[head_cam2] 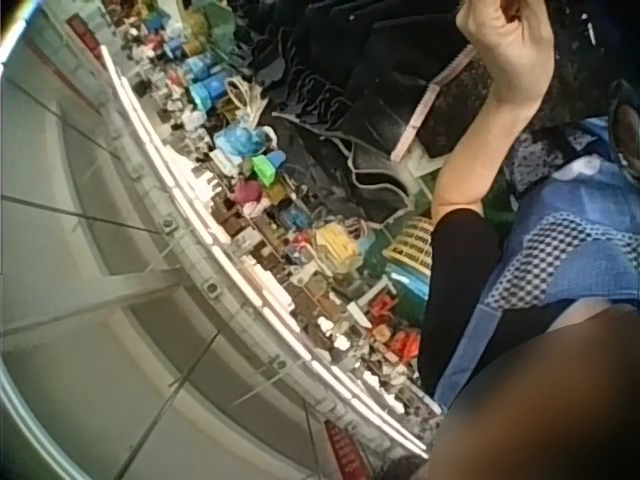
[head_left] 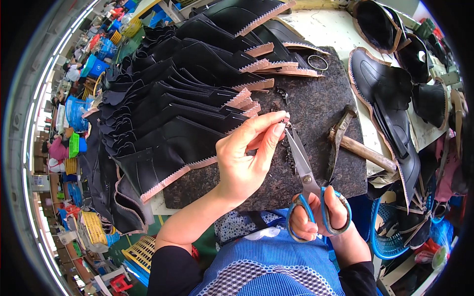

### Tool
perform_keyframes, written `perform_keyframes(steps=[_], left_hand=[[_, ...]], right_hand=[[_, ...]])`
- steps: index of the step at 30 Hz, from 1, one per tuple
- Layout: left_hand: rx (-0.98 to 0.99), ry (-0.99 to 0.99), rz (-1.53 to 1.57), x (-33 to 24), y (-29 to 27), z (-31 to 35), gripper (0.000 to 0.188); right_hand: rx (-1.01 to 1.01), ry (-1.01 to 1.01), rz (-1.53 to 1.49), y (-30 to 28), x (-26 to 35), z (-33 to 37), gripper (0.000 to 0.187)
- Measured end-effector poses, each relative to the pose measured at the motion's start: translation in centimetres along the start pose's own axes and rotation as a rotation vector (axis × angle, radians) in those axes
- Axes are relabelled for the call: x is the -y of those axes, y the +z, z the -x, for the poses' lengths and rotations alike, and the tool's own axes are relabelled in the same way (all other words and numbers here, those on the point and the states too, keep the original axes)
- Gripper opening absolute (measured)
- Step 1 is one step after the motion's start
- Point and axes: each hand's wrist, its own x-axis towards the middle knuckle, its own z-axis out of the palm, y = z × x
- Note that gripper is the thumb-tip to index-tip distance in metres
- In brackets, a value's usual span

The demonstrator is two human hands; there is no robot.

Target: Attaching metal buckles and hardware to leather shoe parts at a manufacturing workbench.

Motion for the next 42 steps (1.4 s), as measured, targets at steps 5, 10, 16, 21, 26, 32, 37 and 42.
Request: perform_keyframes(steps=[5,10,16,21,26,32,37,42], left_hand=[[-0.075,0.016,0.004,-0.4,0.4,0.4,0.022],[-0.201,-0.276,0.411,-1.6,1.4,0.4,0.026],[-0.236,-0.075,0.234,-0.6,1.9,0.8,0.026],[-0.269,-0.328,0.425,-0.9,1.5,0.9,0.023],[-0.234,-0.552,0.637,-0.4,1.7,0.8,0.021],[0.218,-0.176,-0.344,1.2,0.0,-0.2,0.014],[0.492,0.077,-0.757,1.5,-0.3,-2.8,0.017],[0.511,0.447,-1.057,4.0,0.4,-7.8,0.014]], right_hand=[[-0.047,-0.014,0.131,0.8,-0.3,-0.5,0.080],[-0.096,-0.115,0.254,0.9,-1.9,-1.7,0.078],[-0.191,-0.225,0.330,2.5,-2.2,-2.6,0.067],[0.071,-0.086,-0.076,0.9,-2.3,-2.5,0.082],[0.396,-0.064,-0.755,-0.1,-2.7,-2.1,0.081],[0.266,-0.110,-0.342,-1.2,-0.2,1.2,0.079],[0.199,-0.316,-0.360,-0.9,1.0,2.7,0.078],[0.205,-0.346,-0.335,-0.7,1.4,2.8,0.077]])
